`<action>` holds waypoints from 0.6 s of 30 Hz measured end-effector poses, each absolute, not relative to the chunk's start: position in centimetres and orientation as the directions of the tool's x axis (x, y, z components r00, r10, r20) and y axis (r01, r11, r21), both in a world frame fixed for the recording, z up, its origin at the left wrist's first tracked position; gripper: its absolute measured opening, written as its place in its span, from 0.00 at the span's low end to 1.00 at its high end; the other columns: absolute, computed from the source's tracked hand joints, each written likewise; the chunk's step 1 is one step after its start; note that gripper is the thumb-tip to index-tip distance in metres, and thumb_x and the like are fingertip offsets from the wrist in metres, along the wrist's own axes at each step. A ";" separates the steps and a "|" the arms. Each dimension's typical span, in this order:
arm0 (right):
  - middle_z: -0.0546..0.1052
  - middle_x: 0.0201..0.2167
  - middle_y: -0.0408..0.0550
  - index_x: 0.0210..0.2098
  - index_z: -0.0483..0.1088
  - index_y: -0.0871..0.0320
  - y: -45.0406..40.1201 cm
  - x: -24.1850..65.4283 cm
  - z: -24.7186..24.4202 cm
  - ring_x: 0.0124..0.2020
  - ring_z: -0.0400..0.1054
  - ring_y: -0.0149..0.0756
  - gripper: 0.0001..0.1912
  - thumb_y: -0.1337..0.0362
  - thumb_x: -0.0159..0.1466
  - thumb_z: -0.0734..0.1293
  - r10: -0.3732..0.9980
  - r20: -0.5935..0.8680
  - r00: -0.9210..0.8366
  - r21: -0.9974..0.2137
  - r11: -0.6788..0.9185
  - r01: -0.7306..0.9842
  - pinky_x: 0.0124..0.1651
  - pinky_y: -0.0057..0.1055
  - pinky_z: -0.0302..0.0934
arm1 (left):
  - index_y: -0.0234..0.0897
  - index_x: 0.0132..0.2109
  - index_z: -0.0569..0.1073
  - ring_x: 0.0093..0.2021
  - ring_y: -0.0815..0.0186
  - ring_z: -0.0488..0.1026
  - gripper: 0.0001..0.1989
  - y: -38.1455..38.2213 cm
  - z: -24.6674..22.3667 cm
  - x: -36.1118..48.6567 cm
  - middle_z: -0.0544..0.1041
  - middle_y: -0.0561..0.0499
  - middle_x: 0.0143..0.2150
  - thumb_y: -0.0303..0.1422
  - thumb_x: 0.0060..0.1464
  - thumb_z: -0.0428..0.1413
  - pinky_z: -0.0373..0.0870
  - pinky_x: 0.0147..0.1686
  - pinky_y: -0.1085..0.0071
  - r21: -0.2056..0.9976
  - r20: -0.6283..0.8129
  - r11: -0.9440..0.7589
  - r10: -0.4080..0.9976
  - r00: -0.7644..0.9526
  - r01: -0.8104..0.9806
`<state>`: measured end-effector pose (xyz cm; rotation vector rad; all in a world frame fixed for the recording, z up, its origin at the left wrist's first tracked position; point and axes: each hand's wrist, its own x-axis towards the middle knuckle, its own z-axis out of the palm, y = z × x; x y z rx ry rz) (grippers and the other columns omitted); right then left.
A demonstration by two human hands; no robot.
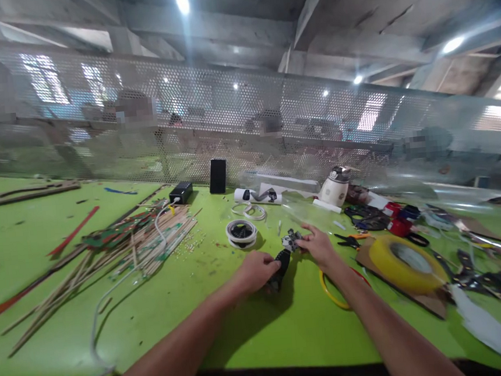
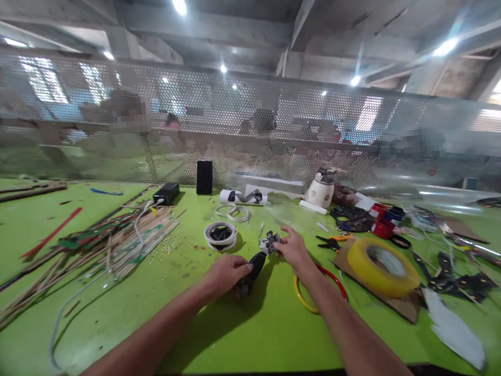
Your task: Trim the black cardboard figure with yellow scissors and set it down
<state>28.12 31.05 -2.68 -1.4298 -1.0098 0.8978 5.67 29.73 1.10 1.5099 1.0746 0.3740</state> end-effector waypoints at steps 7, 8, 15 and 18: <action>0.73 0.28 0.38 0.53 0.64 0.60 30.9 27.9 -2.7 0.19 0.65 0.24 0.16 0.66 0.66 0.66 0.940 0.015 0.340 -0.975 -0.062 0.214 0.21 0.22 0.63 | 0.33 0.45 0.73 0.36 0.65 0.75 0.10 29.7 1.4 5.1 0.76 0.49 0.42 0.36 0.61 0.55 0.75 0.35 0.65 0.889 -0.293 0.018 0.790 0.539 0.457; 0.72 0.28 0.38 0.53 0.65 0.60 30.9 27.8 -2.6 0.19 0.64 0.23 0.16 0.66 0.66 0.66 0.936 0.041 0.351 -0.966 -0.053 0.255 0.21 0.22 0.62 | 0.33 0.46 0.73 0.36 0.65 0.75 0.11 29.6 1.3 5.1 0.76 0.48 0.42 0.36 0.61 0.55 0.75 0.35 0.65 0.889 -0.291 0.010 0.785 0.547 0.458; 0.73 0.33 0.42 0.50 0.68 0.60 30.5 27.1 -1.8 0.27 0.68 0.29 0.14 0.65 0.65 0.67 0.927 0.176 0.331 -0.818 -0.050 0.574 0.31 0.29 0.67 | 0.36 0.47 0.73 0.43 0.63 0.74 0.10 29.4 1.8 5.2 0.75 0.46 0.49 0.35 0.61 0.55 0.74 0.43 0.61 0.882 -0.158 -0.124 0.831 0.533 0.454; 0.74 0.33 0.43 0.50 0.68 0.60 30.5 26.9 -1.9 0.28 0.69 0.30 0.14 0.63 0.66 0.67 0.936 0.184 0.300 -0.749 -0.064 0.659 0.33 0.31 0.68 | 0.36 0.31 0.75 0.40 0.61 0.75 0.06 28.9 2.8 5.0 0.77 0.49 0.33 0.32 0.53 0.62 0.71 0.43 0.62 0.875 -0.050 -0.186 0.884 0.464 0.447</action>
